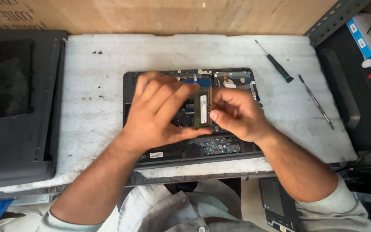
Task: The person works on a disassembled laptop at a repair bench. They open the laptop lid, flip the chassis to expose the internal motherboard, disconnect and remove a RAM memory module by hand, then reposition the laptop and connect its power cable while checking the exposed internals.
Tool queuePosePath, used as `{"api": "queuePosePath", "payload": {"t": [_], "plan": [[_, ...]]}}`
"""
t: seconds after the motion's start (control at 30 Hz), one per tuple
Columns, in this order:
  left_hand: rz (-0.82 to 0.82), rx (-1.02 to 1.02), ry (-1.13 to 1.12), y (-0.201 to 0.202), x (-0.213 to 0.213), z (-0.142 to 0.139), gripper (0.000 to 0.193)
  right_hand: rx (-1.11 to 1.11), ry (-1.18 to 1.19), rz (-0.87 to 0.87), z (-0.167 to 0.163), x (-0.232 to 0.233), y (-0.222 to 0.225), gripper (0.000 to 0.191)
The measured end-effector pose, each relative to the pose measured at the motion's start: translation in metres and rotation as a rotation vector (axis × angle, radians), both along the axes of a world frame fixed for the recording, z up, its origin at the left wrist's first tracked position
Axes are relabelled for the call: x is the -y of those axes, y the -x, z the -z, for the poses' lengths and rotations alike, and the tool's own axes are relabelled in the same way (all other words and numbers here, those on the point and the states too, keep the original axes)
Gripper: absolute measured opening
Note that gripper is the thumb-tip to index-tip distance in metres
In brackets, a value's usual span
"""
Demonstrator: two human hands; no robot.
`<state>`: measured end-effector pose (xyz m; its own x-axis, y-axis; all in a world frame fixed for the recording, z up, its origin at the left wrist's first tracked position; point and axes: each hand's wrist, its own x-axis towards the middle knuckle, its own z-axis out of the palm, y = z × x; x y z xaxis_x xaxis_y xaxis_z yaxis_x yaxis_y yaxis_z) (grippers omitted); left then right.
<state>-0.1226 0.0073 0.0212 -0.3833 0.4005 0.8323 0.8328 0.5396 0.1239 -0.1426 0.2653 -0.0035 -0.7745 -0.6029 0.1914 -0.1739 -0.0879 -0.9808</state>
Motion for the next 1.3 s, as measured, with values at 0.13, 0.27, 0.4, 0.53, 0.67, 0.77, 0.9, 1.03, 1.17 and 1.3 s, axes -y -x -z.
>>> {"api": "queuePosePath", "payload": {"t": [0.13,0.27,0.4,0.53,0.67,0.77,0.9,1.03,1.17,1.3], "plan": [[-0.054,-0.019,-0.028,0.0,0.004,-0.003,0.078,0.09,-0.033,-0.06,-0.001,0.003,-0.001,0.015],[-0.06,-0.019,-0.037,0.001,0.003,-0.003,0.079,0.039,-0.125,-0.115,-0.007,0.0,0.001,0.015],[-0.073,0.019,-0.072,0.003,0.007,-0.002,0.079,-0.185,-0.346,-0.161,-0.016,-0.004,0.006,0.013],[0.02,0.041,-0.056,0.005,0.009,-0.003,0.083,-0.117,-0.209,-0.079,-0.02,-0.004,0.004,0.013],[0.138,0.041,0.032,0.002,0.001,-0.001,0.086,-0.015,-0.089,0.141,-0.02,-0.004,0.004,0.018],[0.142,0.031,0.031,0.001,-0.001,0.0,0.083,0.021,-0.004,0.137,-0.018,-0.004,0.003,0.016],[0.1,0.004,0.023,0.001,-0.001,0.0,0.082,-0.026,0.017,0.138,-0.015,-0.003,0.002,0.014],[0.045,0.009,0.016,0.001,0.001,-0.001,0.081,-0.13,-0.028,0.111,-0.012,-0.002,0.002,0.013],[0.012,0.011,-0.005,0.002,0.003,-0.002,0.082,-0.108,-0.099,0.092,-0.008,0.0,0.002,0.013],[-0.034,0.012,-0.009,0.003,0.004,-0.003,0.083,-0.088,-0.124,0.026,-0.007,0.001,0.002,0.015]]}}
